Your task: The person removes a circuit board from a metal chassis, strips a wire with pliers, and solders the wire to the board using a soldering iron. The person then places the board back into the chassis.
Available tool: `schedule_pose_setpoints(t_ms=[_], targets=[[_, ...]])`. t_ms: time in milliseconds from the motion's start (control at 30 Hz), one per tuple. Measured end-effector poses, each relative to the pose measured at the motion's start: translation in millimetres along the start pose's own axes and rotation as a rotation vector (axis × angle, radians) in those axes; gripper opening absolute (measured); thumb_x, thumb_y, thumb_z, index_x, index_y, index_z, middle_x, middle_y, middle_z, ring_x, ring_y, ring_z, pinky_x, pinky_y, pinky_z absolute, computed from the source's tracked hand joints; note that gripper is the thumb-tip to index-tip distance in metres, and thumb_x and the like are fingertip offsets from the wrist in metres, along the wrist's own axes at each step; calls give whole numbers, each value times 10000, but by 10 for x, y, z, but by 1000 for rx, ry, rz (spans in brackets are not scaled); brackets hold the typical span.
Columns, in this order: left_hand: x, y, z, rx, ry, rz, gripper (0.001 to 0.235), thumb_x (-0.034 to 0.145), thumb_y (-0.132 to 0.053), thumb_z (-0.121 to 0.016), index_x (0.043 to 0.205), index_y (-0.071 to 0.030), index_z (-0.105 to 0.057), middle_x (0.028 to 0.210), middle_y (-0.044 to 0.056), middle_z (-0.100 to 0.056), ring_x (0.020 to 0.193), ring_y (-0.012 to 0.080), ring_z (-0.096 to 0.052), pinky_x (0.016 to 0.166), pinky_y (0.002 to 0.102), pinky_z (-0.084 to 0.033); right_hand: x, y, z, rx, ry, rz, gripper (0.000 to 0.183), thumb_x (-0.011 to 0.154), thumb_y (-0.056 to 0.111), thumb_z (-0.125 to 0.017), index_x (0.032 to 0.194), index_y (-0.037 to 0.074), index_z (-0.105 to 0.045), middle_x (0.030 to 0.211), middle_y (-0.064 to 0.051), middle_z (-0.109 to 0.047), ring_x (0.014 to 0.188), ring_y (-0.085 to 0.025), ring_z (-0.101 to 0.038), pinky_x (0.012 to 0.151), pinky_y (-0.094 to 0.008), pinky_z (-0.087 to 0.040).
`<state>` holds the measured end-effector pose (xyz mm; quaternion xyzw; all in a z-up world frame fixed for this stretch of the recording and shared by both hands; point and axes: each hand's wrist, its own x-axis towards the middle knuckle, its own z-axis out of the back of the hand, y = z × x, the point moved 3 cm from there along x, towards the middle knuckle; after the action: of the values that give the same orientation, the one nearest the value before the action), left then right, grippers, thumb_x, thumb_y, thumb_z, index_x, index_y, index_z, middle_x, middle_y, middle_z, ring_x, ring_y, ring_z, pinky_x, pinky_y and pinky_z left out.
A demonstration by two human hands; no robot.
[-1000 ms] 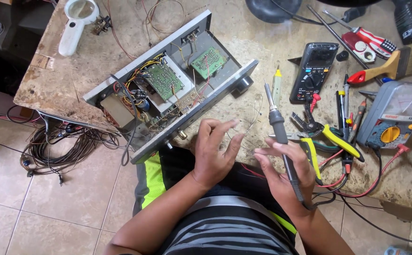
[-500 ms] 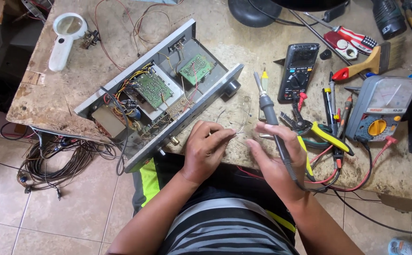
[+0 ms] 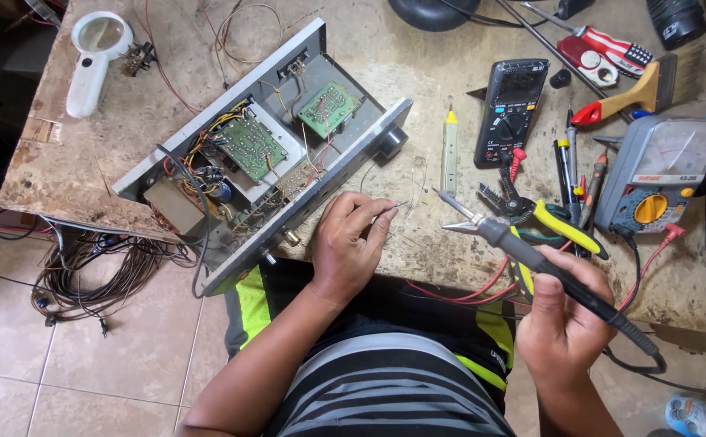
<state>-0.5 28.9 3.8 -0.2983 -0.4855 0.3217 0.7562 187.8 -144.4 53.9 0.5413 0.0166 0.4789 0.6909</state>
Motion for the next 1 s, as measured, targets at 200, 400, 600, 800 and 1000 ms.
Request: schedule_pose_setpoints(t_ms=[200, 400, 600, 800, 1000], targets=[[24, -51, 14, 39, 7, -5, 115, 975, -98, -718, 1085, -92, -751, 916, 50, -623, 829, 203, -627, 711, 332, -521, -32, 37, -41, 23, 45, 67, 326, 1070, 188, -507, 1185, -114, -547, 1130, -285, -656, 1091, -383, -695, 1021, -444, -575], [34, -94, 21, 84, -10, -36, 87, 975, -109, -724, 1057, -88, -744, 901, 63, -622, 812, 237, -588, 748, 359, -475, -30, -3, -85, -1, 80, 85, 296, 1062, 170, -510, 1157, -106, -561, 1121, -282, -663, 1078, -378, -690, 1012, -447, -567], [19, -74, 7, 115, -3, -39, 90, 968, -134, -741, 1051, -100, -751, 904, 52, -618, 814, 235, -575, 732, 359, -475, -26, -12, -110, -5, 82, 88, 308, 1056, 164, -508, 1167, -118, -567, 1133, -287, -670, 1075, -367, -691, 1000, -422, -560], [19, -76, 10, 120, -2, -42, 78, 974, -139, -734, 1045, -108, -747, 904, 54, -618, 811, 243, -568, 747, 362, -471, -21, -12, -129, 8, 76, 75, 287, 1054, 155, -519, 1158, -105, -578, 1138, -280, -672, 1089, -362, -689, 1011, -421, -557], [19, -80, 19, 113, -6, -42, 66, 972, -132, -735, 1034, -112, -744, 890, 47, -612, 802, 241, -565, 749, 362, -467, -1, 15, -140, -30, 97, 87, 296, 1058, 169, -526, 1165, -98, -597, 1142, -266, -674, 1089, -349, -689, 1017, -413, -550]])
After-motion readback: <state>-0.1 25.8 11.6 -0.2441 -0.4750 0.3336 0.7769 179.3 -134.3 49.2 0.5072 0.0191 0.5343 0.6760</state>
